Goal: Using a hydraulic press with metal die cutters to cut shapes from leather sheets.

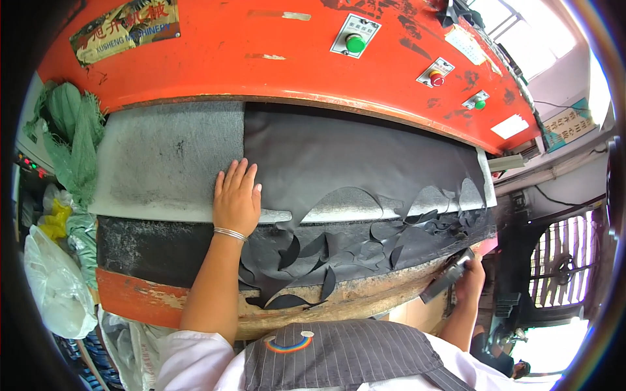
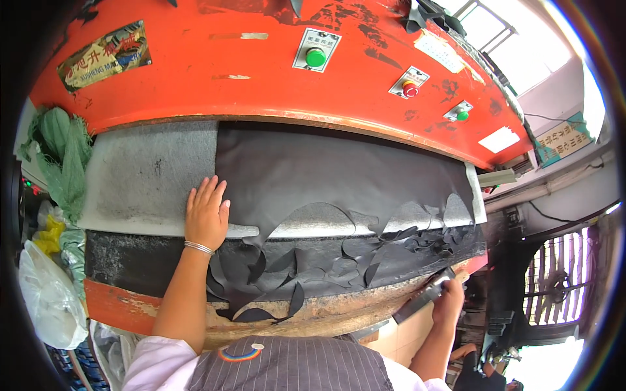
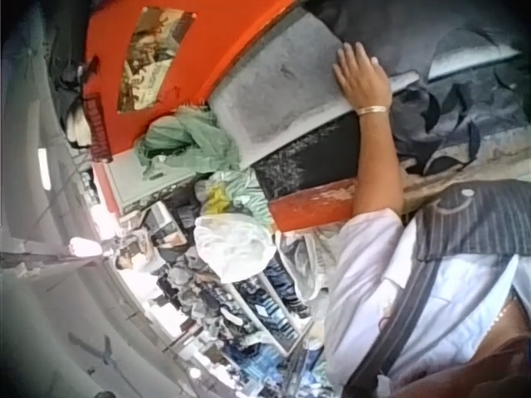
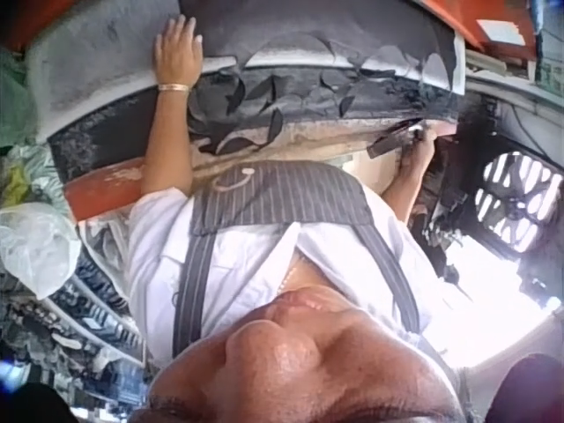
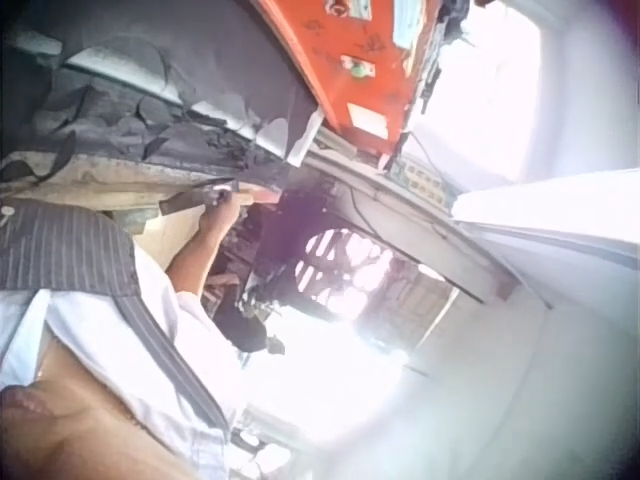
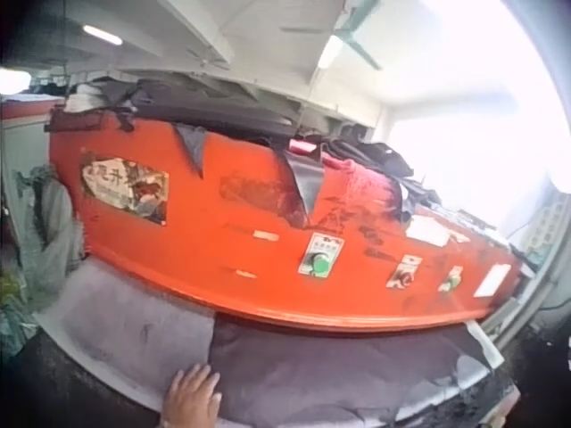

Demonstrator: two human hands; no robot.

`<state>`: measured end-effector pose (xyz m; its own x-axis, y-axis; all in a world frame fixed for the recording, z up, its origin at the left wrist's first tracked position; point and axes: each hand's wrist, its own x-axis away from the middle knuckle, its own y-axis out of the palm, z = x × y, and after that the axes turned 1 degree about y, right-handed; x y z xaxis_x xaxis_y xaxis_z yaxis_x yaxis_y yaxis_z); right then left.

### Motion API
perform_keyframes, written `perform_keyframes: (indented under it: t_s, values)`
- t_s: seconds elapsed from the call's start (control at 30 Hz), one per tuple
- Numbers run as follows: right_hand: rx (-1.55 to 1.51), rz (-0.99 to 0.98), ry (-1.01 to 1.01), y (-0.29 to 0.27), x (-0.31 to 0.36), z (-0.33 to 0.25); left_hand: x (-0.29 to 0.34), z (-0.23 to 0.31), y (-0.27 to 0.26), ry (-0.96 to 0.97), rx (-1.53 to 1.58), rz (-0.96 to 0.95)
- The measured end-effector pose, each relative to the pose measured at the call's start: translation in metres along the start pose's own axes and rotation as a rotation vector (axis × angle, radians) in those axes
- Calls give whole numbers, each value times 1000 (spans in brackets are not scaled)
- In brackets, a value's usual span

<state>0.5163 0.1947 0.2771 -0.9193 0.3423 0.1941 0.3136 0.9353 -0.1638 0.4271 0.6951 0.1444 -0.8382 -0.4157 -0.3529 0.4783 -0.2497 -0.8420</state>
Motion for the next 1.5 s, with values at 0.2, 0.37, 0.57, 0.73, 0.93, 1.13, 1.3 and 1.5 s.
perform_keyframes:
  t_s: [0.2, 0.37, 0.57, 0.73, 0.93, 1.13, 1.3, 1.5]
  values:
    - [400, -141, -373, 19, 62, -44, -2, 8, 6, -58, 70, 77]
    - [726, -720, -1066, 122, 51, -42, -1, 3, 5, -62, 80, 112]
    - [895, -1178, -1675, 264, 25, -16, 3, 6, 5, -65, 69, 97]
    - [935, -1250, -1729, 312, 15, -6, 6, 11, 5, -69, 98, 106]
    - [901, -1211, -1724, 324, 13, 12, 2, 9, 5, -51, 101, 118]
    - [750, -875, -1460, 298, 13, 39, -19, -7, 5, -110, 263, 111]
    - [765, -581, -953, 295, 0, 56, -53, -17, 10, -135, 221, 69]
    - [784, -733, -872, 305, -1, 49, -55, -14, 13, -145, 148, 80]
